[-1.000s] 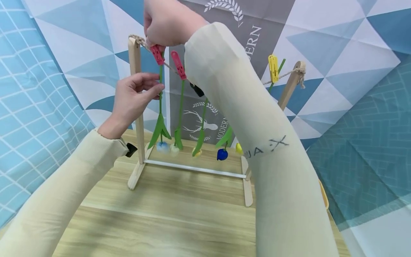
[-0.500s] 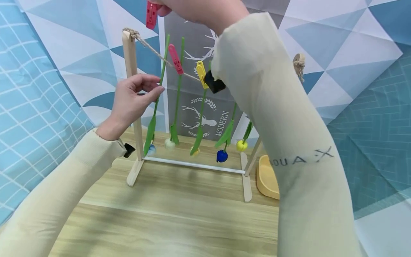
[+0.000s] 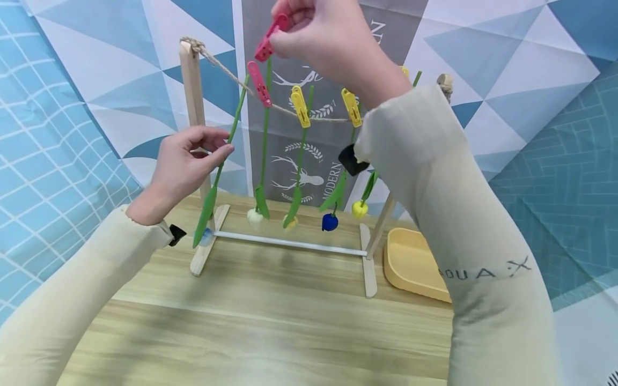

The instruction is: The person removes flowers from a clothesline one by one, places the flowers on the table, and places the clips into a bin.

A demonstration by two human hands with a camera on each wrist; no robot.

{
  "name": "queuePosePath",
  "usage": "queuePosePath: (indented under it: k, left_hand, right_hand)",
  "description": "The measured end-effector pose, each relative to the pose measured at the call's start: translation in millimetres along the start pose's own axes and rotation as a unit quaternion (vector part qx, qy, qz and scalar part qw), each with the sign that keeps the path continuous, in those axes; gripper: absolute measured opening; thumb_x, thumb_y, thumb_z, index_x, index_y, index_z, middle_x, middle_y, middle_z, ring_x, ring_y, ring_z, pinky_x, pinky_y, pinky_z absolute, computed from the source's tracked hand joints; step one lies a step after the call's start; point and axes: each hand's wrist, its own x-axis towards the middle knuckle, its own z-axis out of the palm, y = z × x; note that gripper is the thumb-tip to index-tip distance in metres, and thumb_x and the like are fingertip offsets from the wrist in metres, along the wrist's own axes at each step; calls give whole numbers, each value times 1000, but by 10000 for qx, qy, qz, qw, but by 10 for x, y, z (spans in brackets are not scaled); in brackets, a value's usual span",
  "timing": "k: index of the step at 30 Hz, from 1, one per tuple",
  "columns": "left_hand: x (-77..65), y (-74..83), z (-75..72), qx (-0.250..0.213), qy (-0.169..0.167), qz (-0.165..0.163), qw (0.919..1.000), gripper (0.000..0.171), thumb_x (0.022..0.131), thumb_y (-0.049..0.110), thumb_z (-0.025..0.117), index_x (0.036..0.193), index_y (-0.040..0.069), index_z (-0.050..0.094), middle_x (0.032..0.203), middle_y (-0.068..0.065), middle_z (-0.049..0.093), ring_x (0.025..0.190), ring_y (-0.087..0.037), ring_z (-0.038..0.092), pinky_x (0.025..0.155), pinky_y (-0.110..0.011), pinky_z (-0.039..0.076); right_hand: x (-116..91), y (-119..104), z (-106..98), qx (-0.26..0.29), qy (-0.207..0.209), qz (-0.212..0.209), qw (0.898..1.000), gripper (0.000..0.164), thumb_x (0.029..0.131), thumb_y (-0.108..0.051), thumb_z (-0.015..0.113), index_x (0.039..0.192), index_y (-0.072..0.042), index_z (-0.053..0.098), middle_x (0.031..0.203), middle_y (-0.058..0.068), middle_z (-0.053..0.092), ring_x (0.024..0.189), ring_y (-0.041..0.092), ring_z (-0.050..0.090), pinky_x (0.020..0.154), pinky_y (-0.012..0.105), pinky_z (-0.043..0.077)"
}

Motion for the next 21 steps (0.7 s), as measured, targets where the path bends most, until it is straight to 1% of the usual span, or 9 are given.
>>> queuePosePath:
  k: [2,3,6,9,10,12,14,17,21]
  left_hand:
    - [-34,-13,-8,98,-63,63,9999,24,86,18,67,107,6,68,90,-8,66,75,-3,57,68,-11,49]
    - [-53,-21,-13,174,-89,107,9998,23,87,17,66,107,6,68,90,-8,66,75,-5,57,68,-11,49]
    - [-114,-37,-30,388,-143,246,9988,21,87,16,65,106,6,69,89,-8,65,77,-9,59,67,-10,47]
    - [-169,-46,-45,570,-201,368,9975,20,87,14,65,104,6,70,89,-8,66,77,-13,60,65,-7,45]
    - [-186,-44,-50,615,-231,394,9971,19,87,13,65,104,6,70,88,-8,66,76,-14,61,65,-6,45]
    - [-222,-39,-54,695,-273,516,9959,17,86,10,66,102,5,70,86,-9,67,75,-14,61,64,-5,44]
    - [-261,-27,-56,826,-321,709,9935,16,85,6,66,100,5,71,85,-9,67,73,-14,61,63,-6,44]
    - [-332,1,-47,1027,-460,1043,9882,15,83,2,66,97,3,71,84,-9,66,71,-14,62,63,-14,50]
    - [-446,47,-15,1304,-702,1371,9794,15,83,0,66,96,2,71,86,-9,64,72,-16,63,63,-27,54]
  right_hand:
    - [-381,-306,91,57,209,29,9998,38,77,-18,77,111,-11,60,104,2,60,97,17,59,90,19,49]
    - [-513,-391,109,115,258,66,9996,37,79,-14,74,112,-10,60,102,2,60,96,16,59,89,17,49]
    - [-758,-496,114,143,393,246,9988,37,82,-12,70,117,-9,60,102,3,62,94,15,60,87,15,49]
    - [-898,-430,63,-116,441,463,9979,37,82,-18,71,118,-13,62,104,4,65,95,15,61,83,13,49]
    - [-936,-395,42,-206,433,529,9974,35,82,-19,71,115,-13,64,104,4,66,94,15,62,79,13,49]
    - [-1034,-331,11,-360,351,624,9968,30,82,-19,71,111,-13,65,100,4,68,89,15,63,71,12,48]
    - [-1146,-268,-15,-441,223,665,9966,28,82,-16,70,109,-11,66,96,3,67,84,14,63,67,11,47]
    - [-1332,-193,-37,-512,64,620,9967,26,83,-12,69,108,-8,66,92,2,64,76,13,60,63,9,47]
    - [-1556,-49,-54,-857,-78,713,9937,28,83,-15,70,109,-8,65,89,-1,62,71,11,58,61,10,47]
